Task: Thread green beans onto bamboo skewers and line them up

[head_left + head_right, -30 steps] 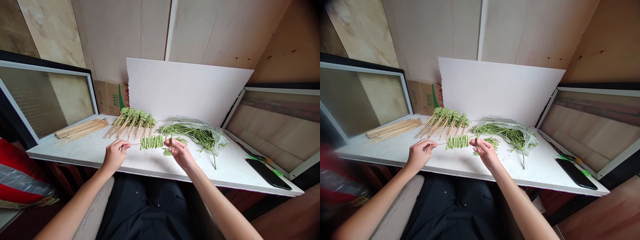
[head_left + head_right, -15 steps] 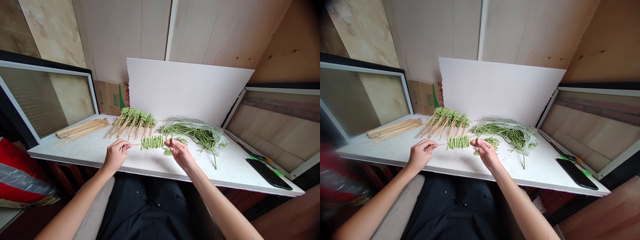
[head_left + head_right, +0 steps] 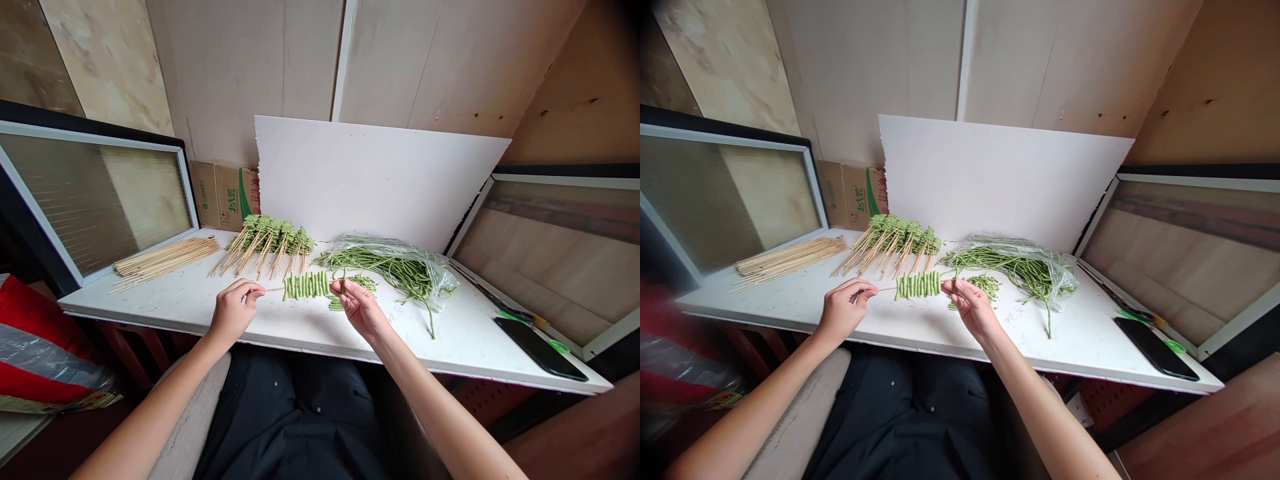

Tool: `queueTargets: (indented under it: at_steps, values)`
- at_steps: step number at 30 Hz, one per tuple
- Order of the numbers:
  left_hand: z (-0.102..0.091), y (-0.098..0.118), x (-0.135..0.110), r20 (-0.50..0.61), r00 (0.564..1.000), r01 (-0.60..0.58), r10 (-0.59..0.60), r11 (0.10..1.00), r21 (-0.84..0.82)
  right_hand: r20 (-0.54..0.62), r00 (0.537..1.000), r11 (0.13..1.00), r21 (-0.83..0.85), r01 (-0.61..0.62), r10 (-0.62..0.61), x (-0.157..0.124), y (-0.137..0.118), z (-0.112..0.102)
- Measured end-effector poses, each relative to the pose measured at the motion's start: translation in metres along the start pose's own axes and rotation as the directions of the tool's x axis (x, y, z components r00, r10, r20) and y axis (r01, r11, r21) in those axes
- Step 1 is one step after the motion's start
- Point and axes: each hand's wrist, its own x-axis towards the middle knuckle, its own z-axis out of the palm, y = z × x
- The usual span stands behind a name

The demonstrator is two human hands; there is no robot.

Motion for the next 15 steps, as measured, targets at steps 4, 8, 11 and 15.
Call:
queueTargets:
  at_steps: [4, 8, 11, 15]
  values:
    - [-0.0002, -0.0006, -0.0007, 0.007, 1.000, 0.003, -0.003, 1.000, 0.006, 0.004, 1.000, 1.000, -0.005, 0.008, -0.008, 0.0010, 0.0009, -0.0004]
    - [-0.0005, 0.0000, -0.0004, 0.011, 1.000, 0.001, -0.001, 1.000, 0.010, 0.010, 1.000, 0.999, -0.031, 0.026, -0.026, 0.0011, 0.0017, -0.0022]
    - [-0.0014, 0.0020, 0.0007, 0.009, 1.000, -0.004, 0.004, 1.000, 0.017, -0.002, 0.999, 0.998, -0.046, 0.034, -0.034, 0.0004, 0.0011, -0.0026]
    - [-0.0048, 0.0051, 0.0021, -0.010, 1.000, -0.022, 0.022, 0.999, 0.045, -0.029, 0.999, 0.997, -0.067, 0.036, -0.038, -0.0003, -0.0005, -0.0024]
